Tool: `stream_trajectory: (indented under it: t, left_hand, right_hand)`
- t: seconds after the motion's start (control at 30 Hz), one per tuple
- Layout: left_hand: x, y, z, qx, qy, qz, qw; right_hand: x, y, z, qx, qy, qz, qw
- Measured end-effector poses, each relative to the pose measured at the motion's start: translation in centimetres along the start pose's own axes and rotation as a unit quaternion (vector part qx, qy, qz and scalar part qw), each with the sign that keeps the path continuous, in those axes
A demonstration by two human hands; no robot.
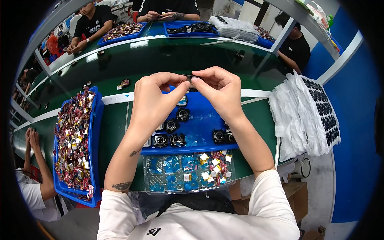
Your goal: Manually assemble small electronic sensor or camera modules at a workstation.
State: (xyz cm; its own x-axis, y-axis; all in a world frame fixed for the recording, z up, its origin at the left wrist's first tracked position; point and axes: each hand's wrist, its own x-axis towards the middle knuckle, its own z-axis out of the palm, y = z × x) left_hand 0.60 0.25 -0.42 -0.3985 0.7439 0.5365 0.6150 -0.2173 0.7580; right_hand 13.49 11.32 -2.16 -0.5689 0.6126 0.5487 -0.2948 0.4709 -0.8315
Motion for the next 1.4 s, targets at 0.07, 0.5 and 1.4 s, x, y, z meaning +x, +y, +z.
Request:
stream_trajectory:
  t: [0.07,0.5,1.4]
  left_hand:
    - [0.0,0.1,-0.3,-0.021,0.006,-0.009,1.0]
    - [0.5,0.0,-1.3,-0.134,-0.114,-0.109,0.978]
    - [0.8,-0.9,-0.4,-0.094,-0.004,-0.052,0.994]
  right_hand:
    - [0.1,-0.3,-0.3,-0.008,0.018,0.034,0.999]
    - [0.4,0.1,-0.4,0.039,0.005,0.059,0.998]
    - [-0.1,0.0,-0.1,0.062,-0.014,-0.028,0.998]
